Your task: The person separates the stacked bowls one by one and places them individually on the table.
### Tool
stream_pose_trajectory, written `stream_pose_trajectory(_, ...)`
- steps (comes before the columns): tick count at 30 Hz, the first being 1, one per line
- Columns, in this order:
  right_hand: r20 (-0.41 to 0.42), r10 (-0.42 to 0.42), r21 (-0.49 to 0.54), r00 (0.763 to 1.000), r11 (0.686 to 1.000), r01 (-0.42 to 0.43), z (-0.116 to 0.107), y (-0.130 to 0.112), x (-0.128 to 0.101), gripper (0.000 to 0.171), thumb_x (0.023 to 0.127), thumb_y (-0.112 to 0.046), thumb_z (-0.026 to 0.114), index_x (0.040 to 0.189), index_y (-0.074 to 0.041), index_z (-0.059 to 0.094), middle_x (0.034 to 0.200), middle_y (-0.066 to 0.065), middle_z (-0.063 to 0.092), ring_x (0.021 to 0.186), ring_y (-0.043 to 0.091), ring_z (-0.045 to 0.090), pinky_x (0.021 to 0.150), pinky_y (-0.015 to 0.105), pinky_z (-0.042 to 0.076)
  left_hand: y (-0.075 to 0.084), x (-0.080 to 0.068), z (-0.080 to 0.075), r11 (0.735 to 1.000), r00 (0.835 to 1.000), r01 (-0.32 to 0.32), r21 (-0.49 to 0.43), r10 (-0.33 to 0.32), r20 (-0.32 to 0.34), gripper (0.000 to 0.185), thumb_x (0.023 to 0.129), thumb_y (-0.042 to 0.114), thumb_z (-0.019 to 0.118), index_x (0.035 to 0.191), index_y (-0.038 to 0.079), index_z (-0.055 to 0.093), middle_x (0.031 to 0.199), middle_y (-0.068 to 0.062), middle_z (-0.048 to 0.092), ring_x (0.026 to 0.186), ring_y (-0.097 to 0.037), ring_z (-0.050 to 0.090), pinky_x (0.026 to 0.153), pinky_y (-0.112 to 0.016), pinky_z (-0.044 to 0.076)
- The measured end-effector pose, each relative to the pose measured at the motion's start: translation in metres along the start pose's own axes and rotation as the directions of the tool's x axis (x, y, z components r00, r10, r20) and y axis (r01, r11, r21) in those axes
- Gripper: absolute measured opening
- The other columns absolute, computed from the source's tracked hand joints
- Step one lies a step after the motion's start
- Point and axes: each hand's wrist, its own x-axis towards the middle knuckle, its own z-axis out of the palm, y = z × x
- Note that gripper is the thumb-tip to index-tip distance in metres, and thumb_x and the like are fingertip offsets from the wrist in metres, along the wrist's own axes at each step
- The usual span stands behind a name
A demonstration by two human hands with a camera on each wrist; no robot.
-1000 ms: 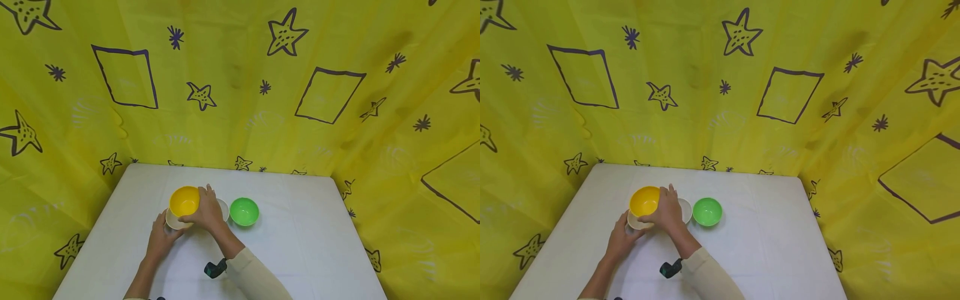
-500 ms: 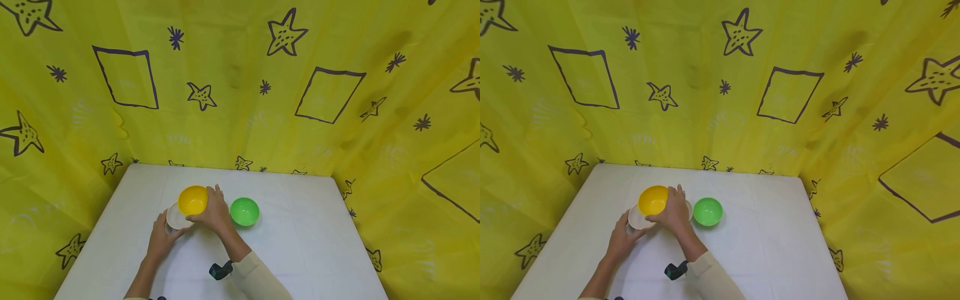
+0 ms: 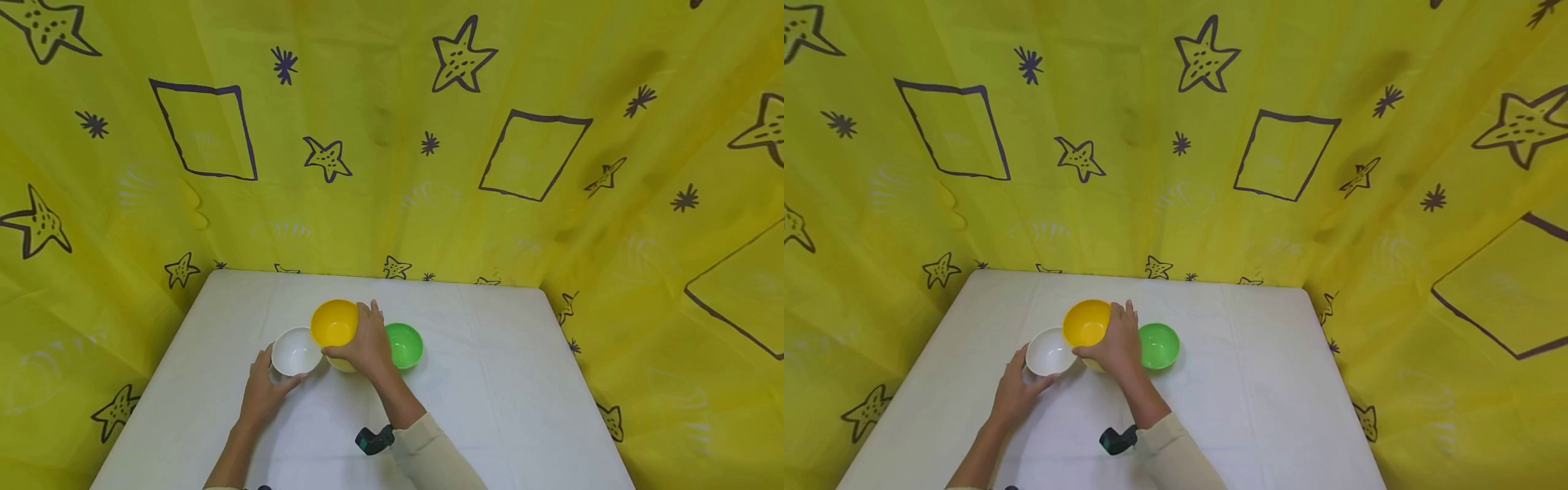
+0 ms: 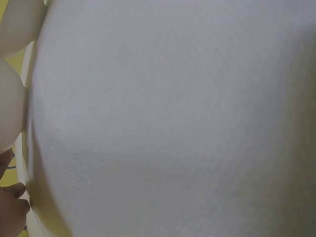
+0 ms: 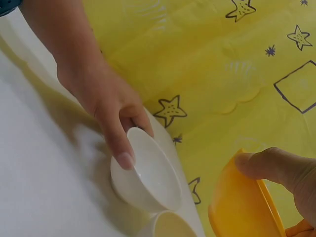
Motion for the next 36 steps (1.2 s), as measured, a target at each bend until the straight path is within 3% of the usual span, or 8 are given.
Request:
stream_pose_trajectory(5,-0.002,0.034,0.001,0.999,0.999,-0.034,-0.005,0.009,0.000,0.107,0.066,-0.045,0.098,0.148,0.001,0.048,0.144,0.020,0.055,0.151,0.043,0.033,0.111,0.062,0.044,0.000,0.000,0.000,1.000,1.000,0.015,0.004,-0.015,0.003,0.098,0.082,0.031,0.092,0.158,0.001,0.038,0.158,-0.031,0.041,0.153,-0.055,0.018,0.117,-0.077,0.019)
stream_pose_trajectory(13,-0.021,0.096,0.024,0.995,0.995,-0.096,-0.013,0.020,-0.001,0.107,0.067,-0.043,0.099,0.148,0.003,0.046,0.149,0.023,0.051,0.151,0.046,0.032,0.115,0.066,0.038,-0.001,-0.001,0.001,0.999,0.999,0.040,0.015,-0.040,-0.002,0.095,0.081,0.030,0.092,0.156,0.003,0.040,0.157,-0.032,0.042,0.152,-0.054,0.022,0.117,-0.077,0.019)
stream_pose_trajectory(19,-0.024,0.151,0.058,0.988,0.987,-0.149,-0.021,0.023,-0.002,0.107,0.069,-0.040,0.098,0.152,0.002,0.044,0.155,0.024,0.046,0.152,0.046,0.029,0.117,0.067,0.033,0.000,-0.001,0.000,1.000,1.000,0.013,0.019,-0.013,-0.013,0.096,0.082,0.030,0.093,0.156,0.002,0.039,0.155,-0.030,0.044,0.149,-0.054,0.029,0.116,-0.076,0.022)
stream_pose_trajectory(24,-0.030,0.187,0.072,0.982,0.980,-0.185,-0.027,0.029,-0.003,0.108,0.070,-0.040,0.098,0.154,0.001,0.042,0.158,0.025,0.042,0.152,0.048,0.028,0.117,0.068,0.033,0.001,-0.001,-0.001,1.000,1.000,0.020,0.005,-0.020,0.000,0.097,0.083,0.031,0.092,0.158,0.004,0.038,0.155,-0.029,0.045,0.146,-0.052,0.034,0.113,-0.075,0.029)
stream_pose_trajectory(36,-0.094,0.219,0.079,0.971,0.974,-0.212,-0.038,0.045,-0.008,0.107,0.068,-0.037,0.099,0.151,0.003,0.045,0.154,0.026,0.047,0.151,0.048,0.031,0.114,0.067,0.038,-0.001,-0.001,0.001,1.000,1.000,-0.012,-0.010,0.012,-0.018,0.096,0.081,0.033,0.093,0.156,0.004,0.041,0.152,-0.028,0.048,0.145,-0.052,0.037,0.114,-0.076,0.026)
